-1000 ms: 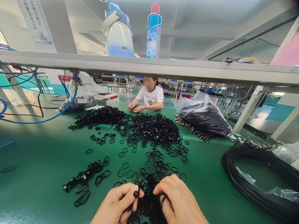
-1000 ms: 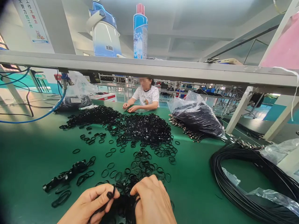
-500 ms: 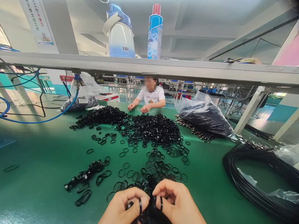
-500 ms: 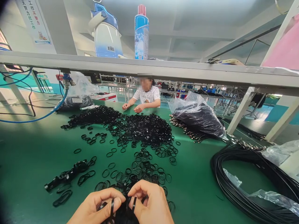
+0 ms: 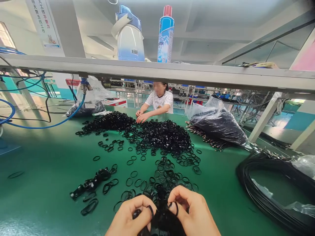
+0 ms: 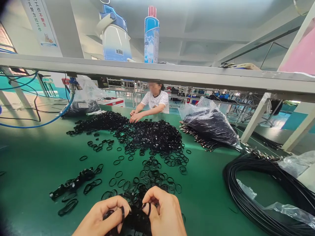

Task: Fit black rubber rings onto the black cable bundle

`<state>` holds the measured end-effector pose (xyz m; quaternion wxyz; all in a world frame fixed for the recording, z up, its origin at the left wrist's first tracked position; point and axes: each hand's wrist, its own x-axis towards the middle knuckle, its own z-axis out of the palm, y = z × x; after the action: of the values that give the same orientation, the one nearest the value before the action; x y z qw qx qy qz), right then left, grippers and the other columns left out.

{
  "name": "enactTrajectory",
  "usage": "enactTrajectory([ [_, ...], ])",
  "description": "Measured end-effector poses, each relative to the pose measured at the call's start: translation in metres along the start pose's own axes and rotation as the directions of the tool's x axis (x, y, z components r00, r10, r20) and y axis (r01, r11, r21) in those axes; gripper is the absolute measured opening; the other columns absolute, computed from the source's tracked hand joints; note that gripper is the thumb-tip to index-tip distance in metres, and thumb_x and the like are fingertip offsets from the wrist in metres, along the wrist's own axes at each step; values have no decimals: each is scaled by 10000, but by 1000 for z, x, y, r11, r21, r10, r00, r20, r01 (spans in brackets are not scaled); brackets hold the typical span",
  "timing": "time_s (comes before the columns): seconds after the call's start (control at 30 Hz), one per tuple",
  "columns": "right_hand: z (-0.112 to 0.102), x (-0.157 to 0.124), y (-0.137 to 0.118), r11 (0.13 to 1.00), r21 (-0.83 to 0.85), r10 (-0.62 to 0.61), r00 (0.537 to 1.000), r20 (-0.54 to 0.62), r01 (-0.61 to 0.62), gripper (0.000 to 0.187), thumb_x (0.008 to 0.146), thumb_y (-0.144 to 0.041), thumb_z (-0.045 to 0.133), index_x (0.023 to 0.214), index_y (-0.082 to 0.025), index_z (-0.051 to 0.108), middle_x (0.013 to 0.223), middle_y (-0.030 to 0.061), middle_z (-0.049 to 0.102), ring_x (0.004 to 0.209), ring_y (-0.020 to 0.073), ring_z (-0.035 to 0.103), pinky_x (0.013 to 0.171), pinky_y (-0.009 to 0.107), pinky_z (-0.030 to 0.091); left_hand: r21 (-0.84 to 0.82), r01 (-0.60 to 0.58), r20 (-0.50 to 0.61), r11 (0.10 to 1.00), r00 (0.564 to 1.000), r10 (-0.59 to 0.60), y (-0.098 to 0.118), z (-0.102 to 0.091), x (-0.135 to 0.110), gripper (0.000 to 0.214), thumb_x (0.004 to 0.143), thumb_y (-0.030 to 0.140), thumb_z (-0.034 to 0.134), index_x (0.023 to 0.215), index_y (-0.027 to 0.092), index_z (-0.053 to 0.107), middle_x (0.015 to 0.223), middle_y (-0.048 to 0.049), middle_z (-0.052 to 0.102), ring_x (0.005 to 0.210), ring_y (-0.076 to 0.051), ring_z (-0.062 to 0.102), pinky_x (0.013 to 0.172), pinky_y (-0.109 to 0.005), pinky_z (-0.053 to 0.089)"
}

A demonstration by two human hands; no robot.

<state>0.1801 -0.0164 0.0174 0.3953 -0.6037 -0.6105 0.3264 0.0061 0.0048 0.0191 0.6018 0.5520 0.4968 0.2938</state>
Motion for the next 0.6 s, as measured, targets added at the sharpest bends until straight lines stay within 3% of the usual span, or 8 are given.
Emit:
enactTrajectory([
  [0.3, -25, 5, -3, 971, -238, -38, 995, -95, 14, 210, 766, -69, 436, 680, -219, 555, 611, -47, 564, 578, 133, 509, 554, 228, 351, -116, 0, -76, 993, 997, -9, -14, -6, 7, 333, 687, 508, 641, 634, 197, 534, 417, 129, 307, 329, -20, 139, 332, -169, 55],
  [0.37, -26, 5, 2, 958, -277, -92, 994, -54, 73, 268, 777, -47, 401, 699, -220, 591, 671, -32, 617, 630, 144, 555, 603, 242, 391, -155, 24, -52, 988, 998, -33, -15, -7, 7, 365, 682, 540, 648, 647, 195, 533, 432, 124, 329, 328, -12, 131, 337, -170, 38],
  [0.5, -17, 0, 2, 924, -256, -287, 957, 31, 285, 402, 784, -6, 336, 877, -236, 652, 993, 11, 672, 951, 175, 589, 828, 282, 435, -294, 126, 74, 947, 991, -109, -6, -2, 4, 394, 621, 526, 729, 706, 162, 603, 525, 84, 437, 370, -4, 190, 359, -153, 65],
  [0.6, -1, -7, -5, 928, -196, -309, 949, 66, 316, 264, 797, -101, 480, 954, -260, 622, 978, -3, 650, 850, 156, 610, 757, 233, 466, -462, 208, 140, 862, 977, -161, -3, 3, 0, 372, 564, 467, 797, 718, 162, 650, 598, 34, 534, 473, -60, 405, 389, -148, 226],
])
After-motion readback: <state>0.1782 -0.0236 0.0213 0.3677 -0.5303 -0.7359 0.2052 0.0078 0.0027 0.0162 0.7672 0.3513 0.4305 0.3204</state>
